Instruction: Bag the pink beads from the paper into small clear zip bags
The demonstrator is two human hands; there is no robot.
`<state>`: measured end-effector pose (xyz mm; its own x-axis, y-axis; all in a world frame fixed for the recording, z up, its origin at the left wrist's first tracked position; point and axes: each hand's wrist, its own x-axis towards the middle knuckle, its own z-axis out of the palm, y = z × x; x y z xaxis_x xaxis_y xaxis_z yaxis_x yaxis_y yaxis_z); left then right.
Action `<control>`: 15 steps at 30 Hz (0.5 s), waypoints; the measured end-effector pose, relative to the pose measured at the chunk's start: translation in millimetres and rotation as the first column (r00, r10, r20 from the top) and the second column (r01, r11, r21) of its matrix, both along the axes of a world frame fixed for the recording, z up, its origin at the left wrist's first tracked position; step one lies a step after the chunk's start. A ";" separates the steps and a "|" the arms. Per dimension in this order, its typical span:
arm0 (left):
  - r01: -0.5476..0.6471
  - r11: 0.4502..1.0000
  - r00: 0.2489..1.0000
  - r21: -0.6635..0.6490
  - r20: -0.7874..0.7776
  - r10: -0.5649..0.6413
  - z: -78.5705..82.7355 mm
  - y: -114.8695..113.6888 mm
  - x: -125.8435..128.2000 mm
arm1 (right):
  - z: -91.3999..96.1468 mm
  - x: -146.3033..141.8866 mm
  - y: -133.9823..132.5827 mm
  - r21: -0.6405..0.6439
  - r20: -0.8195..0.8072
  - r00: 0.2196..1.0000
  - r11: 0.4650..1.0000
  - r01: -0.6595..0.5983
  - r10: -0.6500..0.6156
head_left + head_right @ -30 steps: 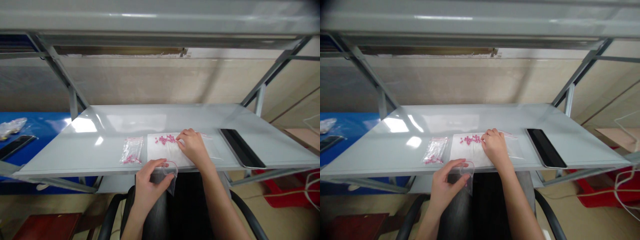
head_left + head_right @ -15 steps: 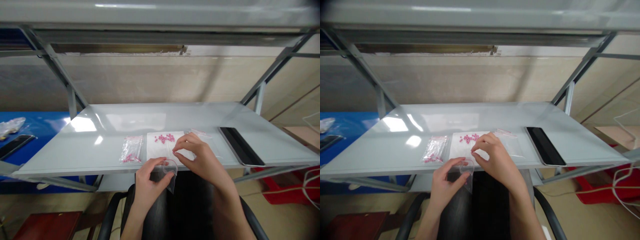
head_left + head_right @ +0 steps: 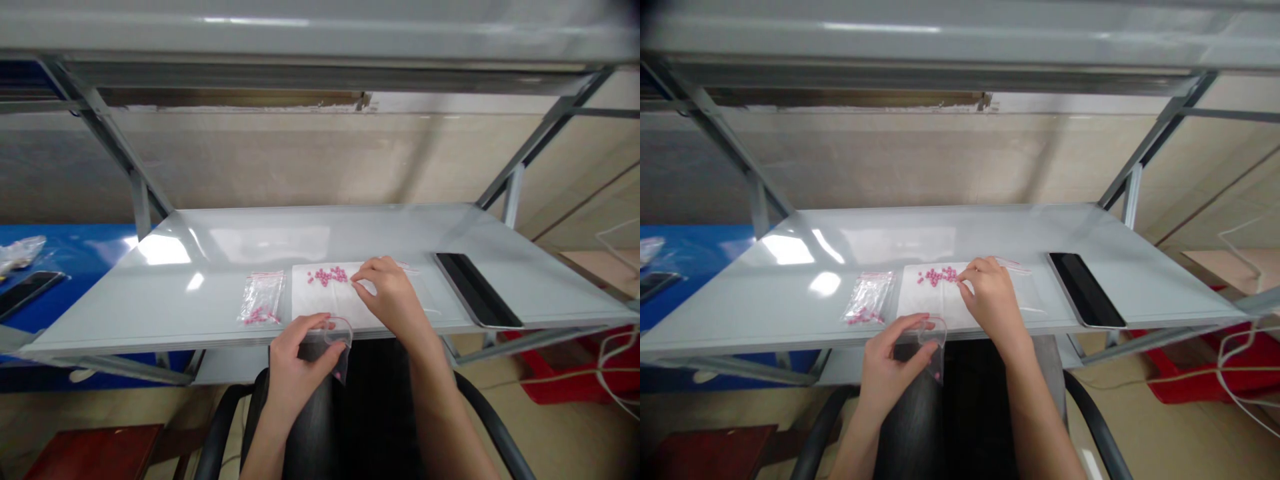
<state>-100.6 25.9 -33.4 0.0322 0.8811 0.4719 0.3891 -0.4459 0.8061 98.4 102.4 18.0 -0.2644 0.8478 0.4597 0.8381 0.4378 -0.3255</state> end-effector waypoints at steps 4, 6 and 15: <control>-0.003 1.000 1.000 -0.014 0.028 0.004 -0.5 0.0 0.5 | -11.5 -4.2 13.7 -0.026 0.088 0.984 0.988 0.154 -0.152; -0.001 1.000 0.999 -0.024 0.048 0.002 -1.2 0.1 1.0 | -13.9 -7.3 17.1 -0.040 0.108 0.980 0.984 0.175 -0.170; -0.005 1.000 0.999 -0.011 0.041 0.005 -2.3 0.9 1.3 | -16.1 -16.7 16.9 -0.073 0.135 0.976 0.981 0.181 -0.171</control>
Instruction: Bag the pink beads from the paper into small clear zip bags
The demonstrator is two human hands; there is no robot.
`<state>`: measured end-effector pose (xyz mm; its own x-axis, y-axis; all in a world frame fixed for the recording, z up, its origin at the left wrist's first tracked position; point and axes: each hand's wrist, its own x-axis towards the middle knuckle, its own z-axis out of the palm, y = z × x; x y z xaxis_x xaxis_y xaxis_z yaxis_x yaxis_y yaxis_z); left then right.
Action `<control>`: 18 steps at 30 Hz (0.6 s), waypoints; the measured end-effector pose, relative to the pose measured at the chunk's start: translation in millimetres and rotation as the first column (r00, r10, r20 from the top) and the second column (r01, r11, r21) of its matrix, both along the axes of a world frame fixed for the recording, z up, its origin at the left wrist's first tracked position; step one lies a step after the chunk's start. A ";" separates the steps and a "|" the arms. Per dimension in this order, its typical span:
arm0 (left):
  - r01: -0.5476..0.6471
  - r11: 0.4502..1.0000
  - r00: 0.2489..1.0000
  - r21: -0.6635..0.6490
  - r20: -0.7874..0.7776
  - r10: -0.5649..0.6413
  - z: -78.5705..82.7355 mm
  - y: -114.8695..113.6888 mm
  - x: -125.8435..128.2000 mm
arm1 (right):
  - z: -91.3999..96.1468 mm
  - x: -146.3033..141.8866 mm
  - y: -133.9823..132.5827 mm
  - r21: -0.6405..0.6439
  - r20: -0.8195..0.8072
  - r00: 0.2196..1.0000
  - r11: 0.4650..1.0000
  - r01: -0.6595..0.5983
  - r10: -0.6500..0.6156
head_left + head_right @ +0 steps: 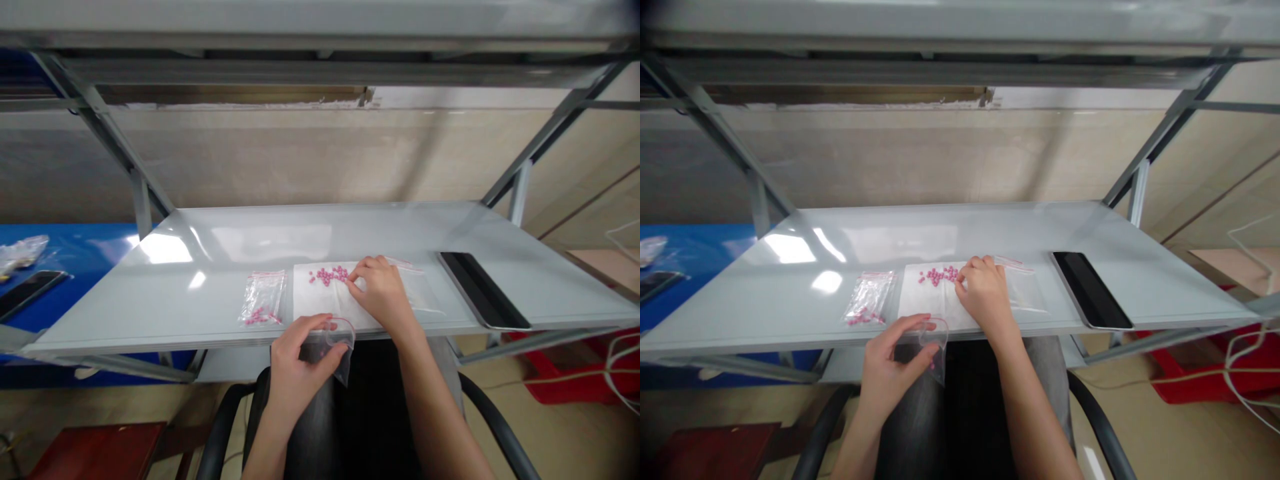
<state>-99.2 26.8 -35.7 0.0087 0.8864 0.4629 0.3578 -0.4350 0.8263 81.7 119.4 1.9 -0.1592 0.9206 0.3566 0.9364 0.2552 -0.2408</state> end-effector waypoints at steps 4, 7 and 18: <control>-0.009 1.000 1.000 -0.001 -0.005 0.009 0.8 -0.7 0.5 | -1.6 -1.2 0.6 0.005 -0.012 1.000 1.000 0.006 -0.006; -0.008 1.000 1.000 -0.004 -0.010 0.008 0.2 -1.1 0.7 | -4.0 -1.9 2.5 0.008 -0.032 0.999 1.000 -0.010 0.010; 0.011 1.000 1.000 0.001 -0.024 -0.011 1.3 0.9 -0.4 | 34.6 7.3 -36.0 0.060 -0.399 0.791 0.873 -0.483 0.465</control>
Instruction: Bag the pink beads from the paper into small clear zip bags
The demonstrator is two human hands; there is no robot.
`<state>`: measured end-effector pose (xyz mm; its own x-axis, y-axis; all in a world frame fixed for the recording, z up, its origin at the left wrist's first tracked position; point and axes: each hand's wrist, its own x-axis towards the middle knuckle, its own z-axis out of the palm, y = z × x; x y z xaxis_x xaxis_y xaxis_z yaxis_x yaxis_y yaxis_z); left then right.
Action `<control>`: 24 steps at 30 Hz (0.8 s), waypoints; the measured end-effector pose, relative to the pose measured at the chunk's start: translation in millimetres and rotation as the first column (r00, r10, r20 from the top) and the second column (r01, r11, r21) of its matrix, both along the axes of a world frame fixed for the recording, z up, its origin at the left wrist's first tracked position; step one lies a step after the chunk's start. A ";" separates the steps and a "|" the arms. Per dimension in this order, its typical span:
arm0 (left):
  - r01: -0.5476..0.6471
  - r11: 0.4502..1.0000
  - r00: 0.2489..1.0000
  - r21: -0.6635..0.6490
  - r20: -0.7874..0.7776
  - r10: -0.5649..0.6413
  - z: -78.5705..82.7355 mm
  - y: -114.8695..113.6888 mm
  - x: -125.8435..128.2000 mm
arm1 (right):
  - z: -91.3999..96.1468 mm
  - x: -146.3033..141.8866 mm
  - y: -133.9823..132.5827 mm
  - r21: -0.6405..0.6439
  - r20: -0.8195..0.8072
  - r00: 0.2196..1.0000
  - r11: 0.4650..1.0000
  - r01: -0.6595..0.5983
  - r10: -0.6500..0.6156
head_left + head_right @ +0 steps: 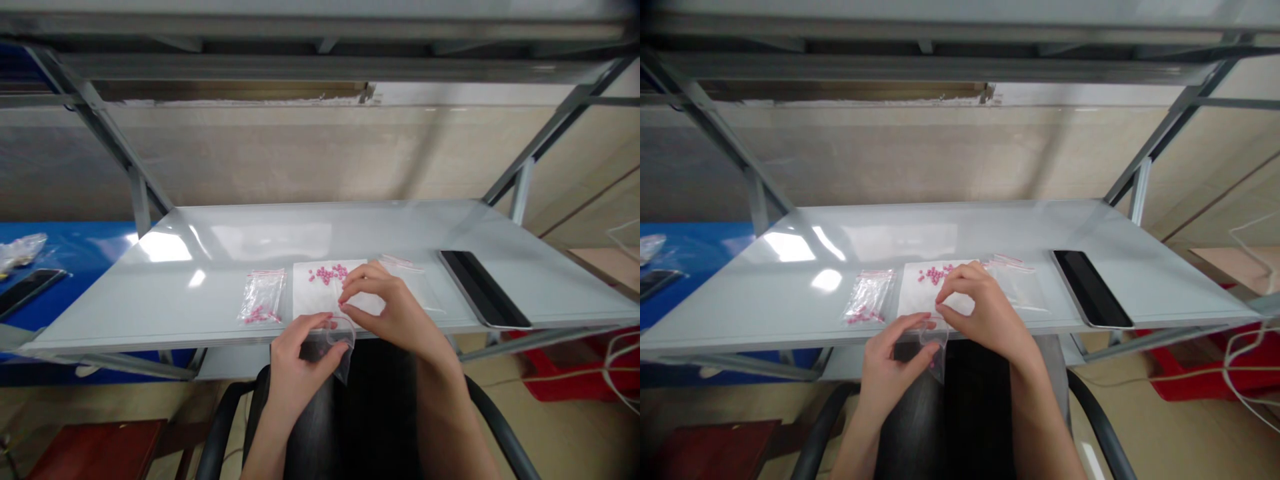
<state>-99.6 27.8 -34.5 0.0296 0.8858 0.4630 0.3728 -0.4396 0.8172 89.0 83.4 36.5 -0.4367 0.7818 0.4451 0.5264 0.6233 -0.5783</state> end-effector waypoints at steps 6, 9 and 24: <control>-0.004 1.000 1.000 -0.019 0.008 0.004 1.4 -1.1 0.0 | 3.9 1.9 -4.4 -0.048 -0.037 0.994 0.993 -0.104 0.102; 0.006 0.999 1.000 -0.034 0.026 -0.005 -1.2 -1.4 0.3 | -11.3 -0.6 11.6 0.067 0.105 0.979 0.983 0.169 -0.175; 0.001 1.000 1.000 0.003 0.023 -0.001 -4.1 -0.5 0.5 | -40.6 -14.5 33.1 0.207 0.309 0.812 0.868 0.452 -0.496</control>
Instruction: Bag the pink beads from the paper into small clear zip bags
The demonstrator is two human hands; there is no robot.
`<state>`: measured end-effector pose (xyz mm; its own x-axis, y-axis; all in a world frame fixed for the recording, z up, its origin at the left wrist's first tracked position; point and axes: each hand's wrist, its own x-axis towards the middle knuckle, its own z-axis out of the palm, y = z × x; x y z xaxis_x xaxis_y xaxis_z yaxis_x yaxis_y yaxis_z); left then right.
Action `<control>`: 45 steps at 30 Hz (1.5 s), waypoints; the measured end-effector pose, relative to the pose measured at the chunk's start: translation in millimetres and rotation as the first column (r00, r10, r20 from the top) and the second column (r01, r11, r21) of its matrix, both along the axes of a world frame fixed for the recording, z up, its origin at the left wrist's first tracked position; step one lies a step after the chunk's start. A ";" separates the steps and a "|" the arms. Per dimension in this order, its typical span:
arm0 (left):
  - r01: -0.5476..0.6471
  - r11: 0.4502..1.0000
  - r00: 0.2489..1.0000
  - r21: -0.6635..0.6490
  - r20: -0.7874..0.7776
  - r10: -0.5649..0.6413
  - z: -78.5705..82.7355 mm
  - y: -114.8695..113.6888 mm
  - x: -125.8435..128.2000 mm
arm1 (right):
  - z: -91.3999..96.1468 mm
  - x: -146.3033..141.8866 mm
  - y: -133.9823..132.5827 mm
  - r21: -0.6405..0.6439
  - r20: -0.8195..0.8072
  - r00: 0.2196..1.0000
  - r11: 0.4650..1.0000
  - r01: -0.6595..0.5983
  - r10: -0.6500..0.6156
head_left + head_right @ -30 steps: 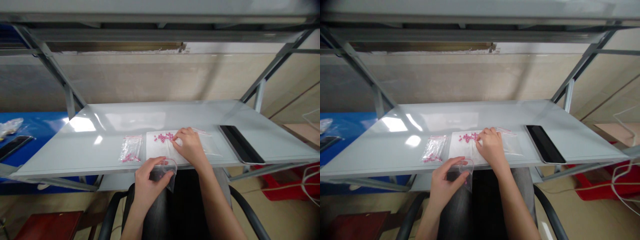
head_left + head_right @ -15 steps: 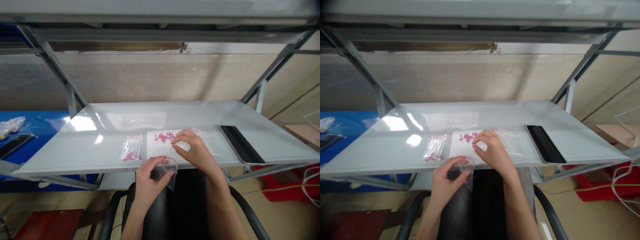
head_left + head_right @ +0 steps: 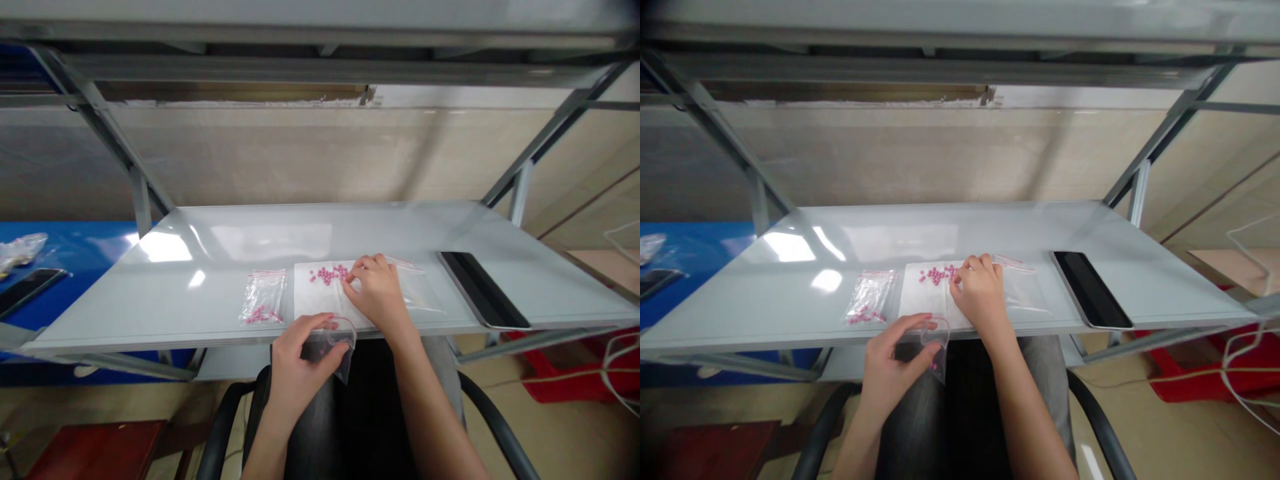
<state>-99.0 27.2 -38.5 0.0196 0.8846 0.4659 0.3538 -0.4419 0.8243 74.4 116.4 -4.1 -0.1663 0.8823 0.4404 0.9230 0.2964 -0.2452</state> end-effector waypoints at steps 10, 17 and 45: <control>0.014 1.000 1.000 -0.007 -0.004 -0.014 2.1 -0.5 -1.2 | 28.3 3.7 -35.6 0.009 -0.329 0.889 0.942 -0.335 0.320; -0.006 1.000 0.999 0.017 -0.034 0.007 8.4 -0.6 -0.9 | 41.4 9.0 -66.7 -0.041 -0.474 0.788 0.884 -0.466 0.393; 0.223 0.909 0.888 -0.352 0.459 -0.040 13.8 -14.3 -0.9 | 23.0 17.2 -105.3 -0.106 -0.903 0.396 0.806 -0.583 0.168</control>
<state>-99.9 13.0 -24.7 0.0273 0.9966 0.0771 -0.1168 -0.0734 0.9904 91.6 11.1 18.9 -0.2670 0.9332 0.2404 0.0185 0.2544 -0.9669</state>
